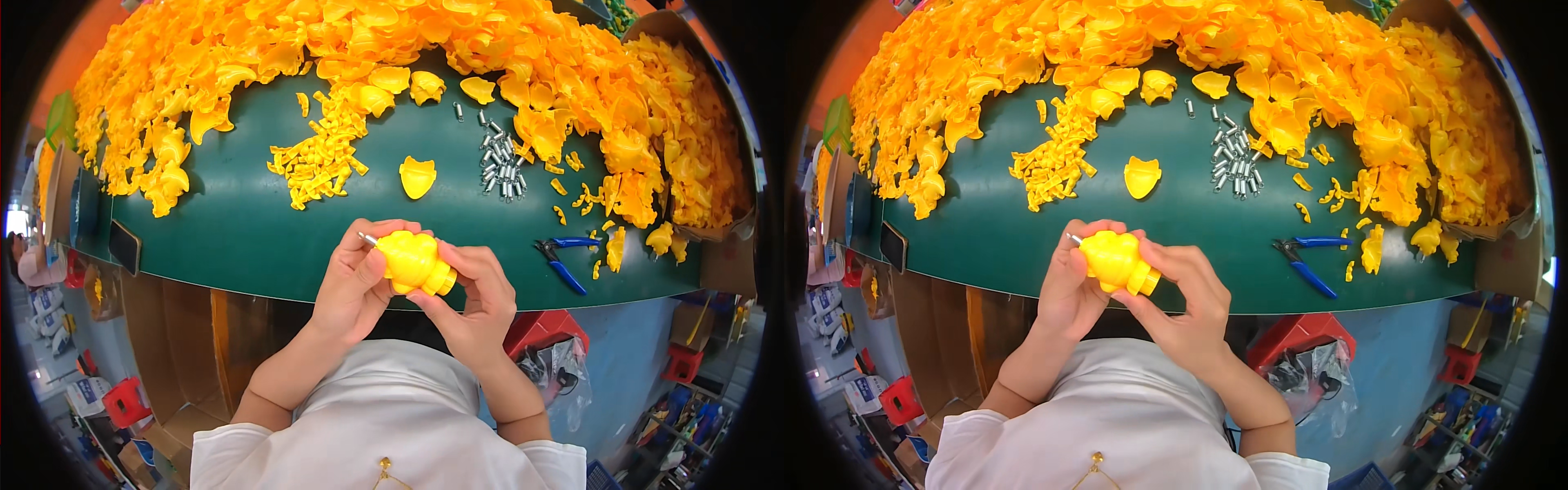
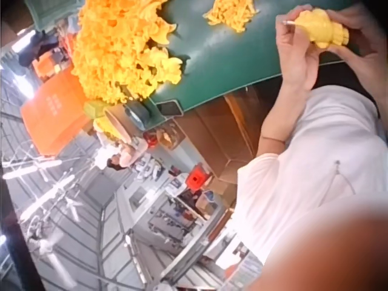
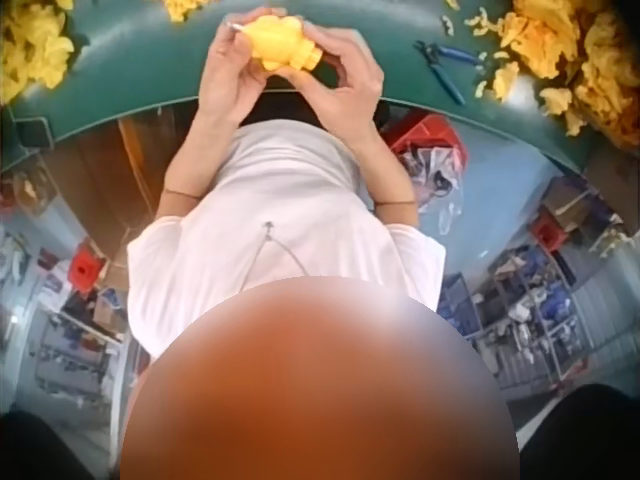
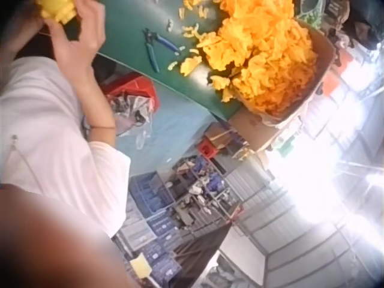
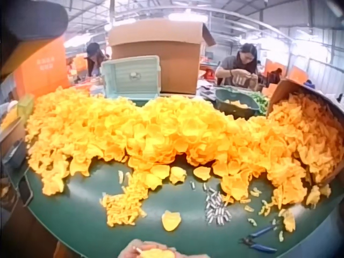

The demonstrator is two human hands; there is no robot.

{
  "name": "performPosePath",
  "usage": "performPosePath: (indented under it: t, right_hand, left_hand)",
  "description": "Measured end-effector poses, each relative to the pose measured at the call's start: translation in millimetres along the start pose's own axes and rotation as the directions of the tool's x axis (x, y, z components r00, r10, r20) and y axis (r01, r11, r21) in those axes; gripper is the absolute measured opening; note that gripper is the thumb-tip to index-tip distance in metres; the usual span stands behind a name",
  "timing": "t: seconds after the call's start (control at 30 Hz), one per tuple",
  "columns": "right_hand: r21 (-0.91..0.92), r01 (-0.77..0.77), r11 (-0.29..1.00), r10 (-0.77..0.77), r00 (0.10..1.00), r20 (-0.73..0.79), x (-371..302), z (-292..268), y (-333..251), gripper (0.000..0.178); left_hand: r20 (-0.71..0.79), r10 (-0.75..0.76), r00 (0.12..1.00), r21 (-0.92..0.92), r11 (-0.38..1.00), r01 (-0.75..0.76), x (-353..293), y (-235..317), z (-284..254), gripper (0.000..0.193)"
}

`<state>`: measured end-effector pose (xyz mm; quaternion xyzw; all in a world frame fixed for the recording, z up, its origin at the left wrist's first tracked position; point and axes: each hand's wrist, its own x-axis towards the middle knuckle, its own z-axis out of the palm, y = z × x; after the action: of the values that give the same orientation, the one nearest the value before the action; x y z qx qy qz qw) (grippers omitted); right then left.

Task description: Assembling small yellow toy ducks by joining plastic components and pins on a factory workbench.

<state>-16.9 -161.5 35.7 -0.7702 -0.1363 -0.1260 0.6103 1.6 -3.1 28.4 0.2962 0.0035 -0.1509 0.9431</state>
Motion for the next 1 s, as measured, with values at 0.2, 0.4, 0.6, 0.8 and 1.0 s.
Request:
performPosePath:
  t: [0.2,0.4,0.6,0.8,1.0]
  right_hand:
    - [-0.014,-0.038,0.999,0.039,0.999,0.024,0.4,0.2,-6.5,0.054]
    - [0.45,-0.236,0.861,0.25,0.968,0.028,3.2,0.3,-5.8,0.042]
    - [0.553,-0.192,0.811,0.18,0.981,0.078,-4.8,-2.1,-4.5,0.037]
    - [0.093,-0.02,0.996,0.002,0.981,0.192,6.4,-3.0,-4.0,0.079]
    - [0.018,0.169,0.985,-0.166,0.98,-0.112,1.4,9.4,2.7,0.062]
  left_hand:
    - [-0.024,0.016,1.0,-0.001,1.0,-0.016,-4.7,-1.1,-6.6,0.038]
    - [0.087,0.069,0.994,0.253,0.963,-0.089,-3.6,2.9,-12.6,0.069]
    - [0.05,0.109,0.993,0.387,0.914,-0.12,-8.5,4.2,-18.1,0.072]
    - [0.206,0.057,0.977,0.774,0.601,-0.198,-4.9,23.2,-21.1,0.072]
    - [0.01,0.182,0.983,0.259,0.949,-0.178,-7.0,-23.0,12.7,0.039]
